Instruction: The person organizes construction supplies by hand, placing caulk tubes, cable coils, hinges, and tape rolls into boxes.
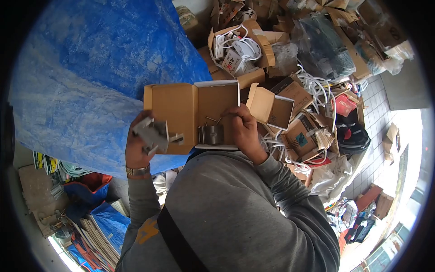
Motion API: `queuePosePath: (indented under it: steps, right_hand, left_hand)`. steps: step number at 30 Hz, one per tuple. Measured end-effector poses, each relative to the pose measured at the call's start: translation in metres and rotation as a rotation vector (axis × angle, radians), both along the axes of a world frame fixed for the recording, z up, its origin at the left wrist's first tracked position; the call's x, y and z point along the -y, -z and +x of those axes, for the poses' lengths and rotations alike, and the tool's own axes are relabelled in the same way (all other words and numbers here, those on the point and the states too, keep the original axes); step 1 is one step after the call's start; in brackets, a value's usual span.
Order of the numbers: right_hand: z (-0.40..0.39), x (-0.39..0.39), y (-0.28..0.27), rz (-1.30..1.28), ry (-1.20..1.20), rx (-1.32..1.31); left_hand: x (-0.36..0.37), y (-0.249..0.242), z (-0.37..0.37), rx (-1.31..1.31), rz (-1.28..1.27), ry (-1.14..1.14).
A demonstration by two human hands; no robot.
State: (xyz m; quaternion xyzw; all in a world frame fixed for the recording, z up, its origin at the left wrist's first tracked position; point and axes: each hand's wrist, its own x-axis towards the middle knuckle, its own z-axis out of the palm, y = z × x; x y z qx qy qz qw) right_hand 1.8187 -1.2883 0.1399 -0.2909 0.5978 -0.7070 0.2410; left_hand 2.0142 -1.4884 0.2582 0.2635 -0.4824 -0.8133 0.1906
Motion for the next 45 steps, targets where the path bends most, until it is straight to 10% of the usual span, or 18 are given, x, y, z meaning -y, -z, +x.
queuePosePath:
  steps: [7,15,30,45]
  right_hand:
    - [0.001,-0.012,-0.001,-0.002,-0.092,0.054]
    - [0.01,-0.007,-0.008,0.056,-0.145,0.141]
    - [0.02,-0.008,-0.032,0.038,-0.064,0.106]
    - [0.017,-0.003,-0.02,0.023,-0.089,0.121]
  left_hand:
    - [-0.005,-0.03,0.033,0.032,-0.476,0.793]
    - [-0.014,-0.052,-0.019,-0.011,-0.611,1.103]
    - [-0.025,-0.025,-0.036,0.201,-0.477,0.778]
    - [-0.024,-0.003,-0.1,0.252,-0.401,1.158]
